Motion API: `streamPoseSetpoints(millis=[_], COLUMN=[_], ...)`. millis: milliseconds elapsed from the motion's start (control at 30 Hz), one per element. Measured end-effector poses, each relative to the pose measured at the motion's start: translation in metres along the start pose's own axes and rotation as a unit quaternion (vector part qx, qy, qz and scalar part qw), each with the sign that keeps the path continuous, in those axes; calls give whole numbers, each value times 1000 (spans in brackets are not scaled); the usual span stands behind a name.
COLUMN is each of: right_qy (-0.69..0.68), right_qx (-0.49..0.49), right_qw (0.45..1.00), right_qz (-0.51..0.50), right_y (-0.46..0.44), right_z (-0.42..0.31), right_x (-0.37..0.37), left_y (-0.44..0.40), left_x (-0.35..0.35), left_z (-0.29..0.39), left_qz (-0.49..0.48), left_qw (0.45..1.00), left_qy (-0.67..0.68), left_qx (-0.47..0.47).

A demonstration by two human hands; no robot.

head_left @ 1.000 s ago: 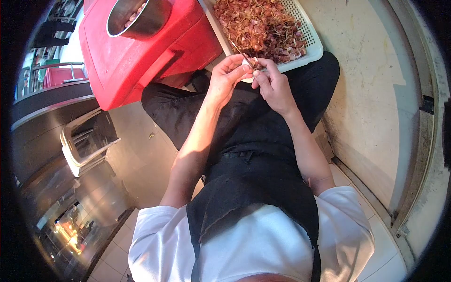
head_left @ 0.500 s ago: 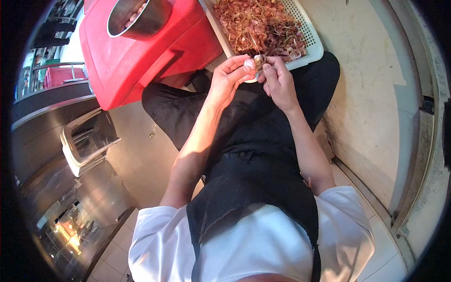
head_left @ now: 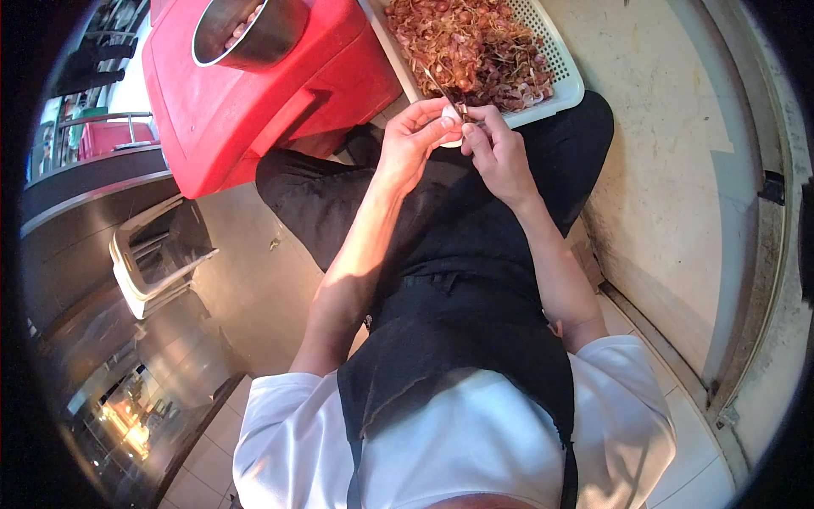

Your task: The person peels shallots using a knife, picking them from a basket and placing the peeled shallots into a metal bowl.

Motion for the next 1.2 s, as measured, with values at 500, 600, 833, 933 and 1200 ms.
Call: streamPoseSetpoints(millis=[500,600,833,933,1200], right_qy=[-198,-72,-4,-8,-78], right_qx=[-85,-59,-40,-25,-61], right_qw=[976,996,998,999,995], right_qz=[21,7,-41,-29,2], right_y=[-4,-5,-3,-4,-1], right_z=[26,16,-1,2,15], right_x=[5,8,3,1,0], left_y=[-2,-3,-1,-1,0], left_x=[3,3,1,2,3], left_z=[0,-3,-2,-2,-3], left_qz=[-37,-14,-6,-5,-33], left_qw=[998,999,1000,1000,998], left_qy=[37,30,-3,-13,39], left_qx=[33,40,14,8,33])
Point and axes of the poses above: each hand's wrist, its own y-axis away from the middle knuckle, its own x-axis out of the back of the hand, z = x × y, the point moved 4 cm from there along -y, towards the middle knuckle, and after that the axes turned 9 degrees about x, right-handed, at the moved point
